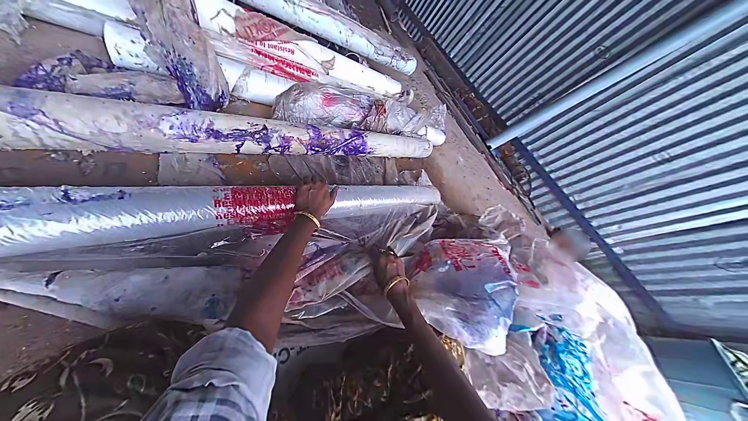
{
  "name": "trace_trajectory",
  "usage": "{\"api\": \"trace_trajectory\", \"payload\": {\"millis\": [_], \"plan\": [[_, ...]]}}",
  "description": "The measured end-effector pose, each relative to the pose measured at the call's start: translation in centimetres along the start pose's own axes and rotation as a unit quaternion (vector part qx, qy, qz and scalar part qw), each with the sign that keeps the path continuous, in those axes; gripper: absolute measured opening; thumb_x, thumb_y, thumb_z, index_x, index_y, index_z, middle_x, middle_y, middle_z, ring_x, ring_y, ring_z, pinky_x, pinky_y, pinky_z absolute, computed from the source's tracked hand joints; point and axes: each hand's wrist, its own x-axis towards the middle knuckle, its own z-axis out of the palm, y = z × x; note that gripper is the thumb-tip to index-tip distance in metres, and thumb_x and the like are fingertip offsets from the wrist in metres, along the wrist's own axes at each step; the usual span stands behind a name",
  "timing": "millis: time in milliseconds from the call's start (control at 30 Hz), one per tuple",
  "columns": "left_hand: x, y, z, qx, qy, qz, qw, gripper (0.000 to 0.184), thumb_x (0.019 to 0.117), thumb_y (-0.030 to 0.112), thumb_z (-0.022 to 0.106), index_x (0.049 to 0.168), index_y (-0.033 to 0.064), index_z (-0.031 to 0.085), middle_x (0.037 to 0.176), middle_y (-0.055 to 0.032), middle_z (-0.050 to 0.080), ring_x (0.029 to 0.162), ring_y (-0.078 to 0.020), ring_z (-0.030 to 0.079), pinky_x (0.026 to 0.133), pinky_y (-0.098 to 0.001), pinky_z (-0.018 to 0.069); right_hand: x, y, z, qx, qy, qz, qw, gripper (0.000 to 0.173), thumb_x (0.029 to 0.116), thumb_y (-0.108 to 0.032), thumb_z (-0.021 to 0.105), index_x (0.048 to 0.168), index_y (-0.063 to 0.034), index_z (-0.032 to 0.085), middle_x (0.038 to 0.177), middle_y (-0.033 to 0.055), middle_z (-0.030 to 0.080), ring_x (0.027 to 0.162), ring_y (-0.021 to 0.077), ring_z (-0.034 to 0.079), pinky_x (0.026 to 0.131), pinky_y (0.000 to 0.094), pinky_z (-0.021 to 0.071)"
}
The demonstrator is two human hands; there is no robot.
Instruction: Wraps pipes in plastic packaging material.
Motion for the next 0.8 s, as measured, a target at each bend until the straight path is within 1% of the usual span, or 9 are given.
{"api": "trace_trajectory", "payload": {"millis": [100, 200, 300, 400, 433, 500, 567, 700, 800], "plan": [[0.9, 0.0, -1.0, -0.003, -0.04, -0.015, 0.999, 0.059, 0.1117, 0.041, 0.037, 0.117, -0.0106, 0.065, 0.125, -0.0308, 0.065, 0.124, -0.0442, 0.061, 0.102, -0.0574, 0.0452, -0.1, 0.4, 0.2, 0.016, 0.002, -0.001, 1.0, 0.051, 0.1011, 0.005, 0.043, 0.15, -0.0049, 0.05, 0.142, 0.0244, 0.059, 0.137, 0.0389, 0.053, 0.12, 0.05, 0.0325], [2.4, -0.1, -1.7, -0.021, -0.076, -0.04, 0.996, 0.057, 0.1125, 0.039, 0.034, 0.119, -0.0094, 0.065, 0.128, -0.0293, 0.065, 0.129, -0.0419, 0.058, 0.11, -0.0576, 0.0387, -0.2, 1.1, 0.8, 0.052, 0.029, -0.018, 0.998, 0.051, 0.1003, 0.006, 0.044, 0.149, -0.0055, 0.053, 0.142, 0.0229, 0.06, 0.136, 0.0388, 0.054, 0.119, 0.0504, 0.0341], [4.0, -0.2, -2.7, -0.016, -0.083, -0.056, 0.995, 0.059, 0.1117, 0.04, 0.038, 0.111, -0.0115, 0.066, 0.125, -0.0314, 0.065, 0.126, -0.0438, 0.06, 0.104, -0.061, 0.0421, 0.1, 2.0, 1.9, 0.108, 0.114, -0.067, 0.985, 0.043, 0.0976, 0.01, 0.046, 0.136, 0.0019, 0.064, 0.136, 0.0247, 0.065, 0.133, 0.0403, 0.058, 0.12, 0.0499, 0.0346], [5.1, -0.6, -2.9, 0.005, -0.067, -0.057, 0.996, 0.062, 0.1105, 0.043, 0.041, 0.109, -0.0137, 0.065, 0.123, -0.0334, 0.064, 0.125, -0.0464, 0.059, 0.102, -0.0626, 0.0427, -0.5, 2.7, 3.1, 0.138, 0.144, -0.093, 0.975, 0.039, 0.0957, 0.01, 0.05, 0.129, 0.0025, 0.069, 0.129, 0.0258, 0.068, 0.127, 0.0436, 0.062, 0.116, 0.0535, 0.0401], [5.6, -0.8, -2.9, 0.009, -0.058, -0.056, 0.997, 0.062, 0.1105, 0.043, 0.041, 0.111, -0.0147, 0.064, 0.124, -0.0345, 0.063, 0.126, -0.0476, 0.059, 0.103, -0.0635, 0.042, -1.0, 3.0, 3.8, 0.143, 0.161, -0.099, 0.972, 0.039, 0.0943, 0.01, 0.052, 0.127, 0.0018, 0.07, 0.125, 0.0263, 0.07, 0.122, 0.0451, 0.065, 0.111, 0.0554, 0.0441], [6.5, -0.8, -3.1, 0.018, -0.05, -0.059, 0.997, 0.063, 0.1103, 0.044, 0.041, 0.112, -0.015, 0.063, 0.124, -0.0357, 0.063, 0.125, -0.0487, 0.059, 0.102, -0.0641, 0.0419, -1.7, 3.8, 5.7, 0.146, 0.262, -0.124, 0.946, 0.032, 0.0893, 0.009, 0.06, 0.116, 0.0019, 0.076, 0.107, 0.026, 0.075, 0.103, 0.0473, 0.072, 0.095, 0.059, 0.0547], [6.9, -0.7, -3.2, 0.031, -0.056, -0.067, 0.996, 0.064, 0.1098, 0.046, 0.042, 0.111, -0.0145, 0.063, 0.123, -0.0357, 0.063, 0.124, -0.0489, 0.059, 0.101, -0.0647, 0.0428, -1.8, 4.3, 7.2, 0.136, 0.332, -0.142, 0.923, 0.027, 0.0855, 0.008, 0.065, 0.109, 0.0019, 0.078, 0.095, 0.024, 0.076, 0.089, 0.0452, 0.075, 0.08, 0.0578, 0.0599], [7.1, -0.8, -3.3, 0.03, -0.06, -0.067, 0.995, 0.066, 0.1089, 0.048, 0.043, 0.111, -0.0145, 0.064, 0.123, -0.0347, 0.064, 0.125, -0.0481, 0.059, 0.103, -0.0644, 0.0427, -1.7, 3.7, 8.9, 0.13, 0.29, -0.127, 0.94, 0.026, 0.0885, 0.005, 0.064, 0.111, 0.001, 0.077, 0.093, 0.0251, 0.075, 0.086, 0.0456, 0.075, 0.072, 0.0565, 0.0599], [7.0, -1.0, -3.4, 0.029, -0.056, -0.007, 0.998, 0.061, 0.1092, 0.046, 0.044, 0.116, -0.0119, 0.063, 0.125, -0.0319, 0.064, 0.126, -0.045, 0.059, 0.107, -0.0615, 0.0403, -1.2, 3.4, 8.7, 0.15, 0.169, -0.091, 0.97, 0.032, 0.0963, 0.001, 0.058, 0.124, -0.0012, 0.073, 0.11, 0.0277, 0.073, 0.101, 0.0488, 0.071, 0.082, 0.0595, 0.0571]]}}
